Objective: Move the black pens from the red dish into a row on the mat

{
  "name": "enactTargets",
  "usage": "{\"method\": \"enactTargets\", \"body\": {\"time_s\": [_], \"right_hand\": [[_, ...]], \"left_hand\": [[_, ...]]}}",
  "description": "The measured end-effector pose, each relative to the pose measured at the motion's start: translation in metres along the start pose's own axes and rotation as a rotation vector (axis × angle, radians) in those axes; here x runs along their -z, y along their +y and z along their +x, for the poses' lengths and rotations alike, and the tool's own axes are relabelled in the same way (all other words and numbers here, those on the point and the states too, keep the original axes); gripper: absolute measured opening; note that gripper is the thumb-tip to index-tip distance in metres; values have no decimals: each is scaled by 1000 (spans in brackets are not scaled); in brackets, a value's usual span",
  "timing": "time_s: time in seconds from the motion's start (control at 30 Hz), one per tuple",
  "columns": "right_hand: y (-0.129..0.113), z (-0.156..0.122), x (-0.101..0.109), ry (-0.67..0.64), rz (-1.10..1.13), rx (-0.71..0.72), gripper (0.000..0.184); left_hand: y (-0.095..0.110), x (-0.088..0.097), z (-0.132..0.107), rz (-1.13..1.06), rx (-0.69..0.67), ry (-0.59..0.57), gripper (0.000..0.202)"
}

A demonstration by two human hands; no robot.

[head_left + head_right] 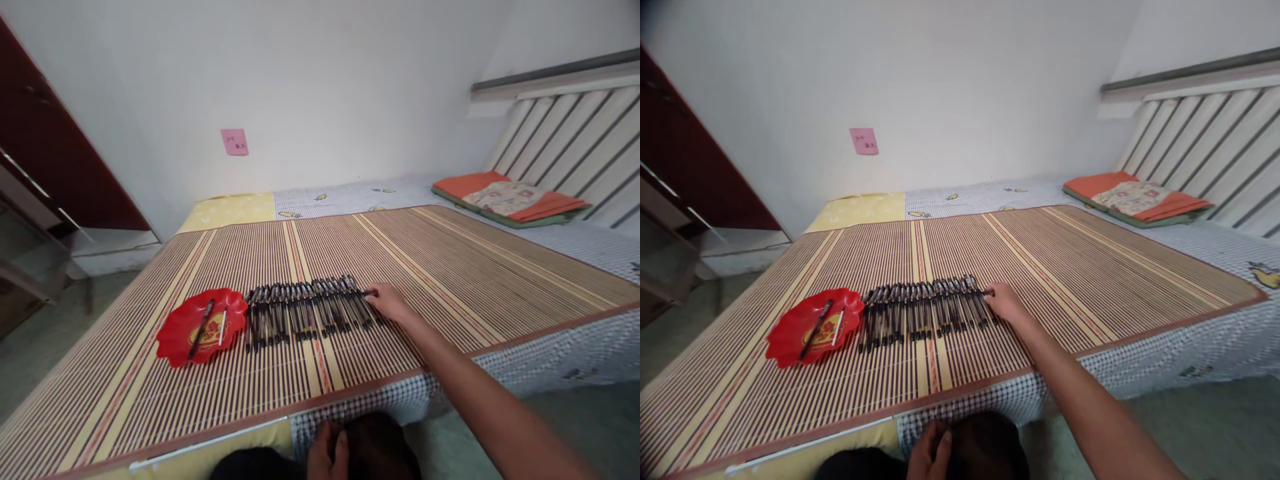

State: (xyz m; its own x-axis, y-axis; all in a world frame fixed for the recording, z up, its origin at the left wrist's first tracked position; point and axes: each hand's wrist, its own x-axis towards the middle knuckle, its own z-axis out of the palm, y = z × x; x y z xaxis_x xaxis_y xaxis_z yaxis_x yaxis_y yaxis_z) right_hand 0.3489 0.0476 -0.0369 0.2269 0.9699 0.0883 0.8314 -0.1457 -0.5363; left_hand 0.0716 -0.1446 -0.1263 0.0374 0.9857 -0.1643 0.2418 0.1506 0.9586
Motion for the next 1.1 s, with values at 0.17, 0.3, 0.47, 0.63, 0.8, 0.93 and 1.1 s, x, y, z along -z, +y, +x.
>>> {"method": "enactTargets", "body": {"time_s": [0.17,0.3,0.47,0.63,0.8,0.93,1.1], "right_hand": [[-2,-2,-3,5,12,-16,13],[-1,-3,-4,26,34,-28,13],[5,-13,-6,62,128,-54,16],[6,-35,-5,61,293,-105,23],[-13,-81,4,259,481,-105,29],[-59,-151,-11,120,666,-73,34],[-110,-243,-53,-211,775,20,30]], "left_hand": [[-4,-3,1,-32,-11,-8,55],[-1,-1,0,-46,14,-17,56],[4,1,-1,-58,47,-14,57],[8,2,-2,-48,51,-3,51],[12,1,-3,-69,34,-24,50],[17,-6,-7,-103,67,-3,50],[22,-13,-16,-225,96,-69,36]]}}
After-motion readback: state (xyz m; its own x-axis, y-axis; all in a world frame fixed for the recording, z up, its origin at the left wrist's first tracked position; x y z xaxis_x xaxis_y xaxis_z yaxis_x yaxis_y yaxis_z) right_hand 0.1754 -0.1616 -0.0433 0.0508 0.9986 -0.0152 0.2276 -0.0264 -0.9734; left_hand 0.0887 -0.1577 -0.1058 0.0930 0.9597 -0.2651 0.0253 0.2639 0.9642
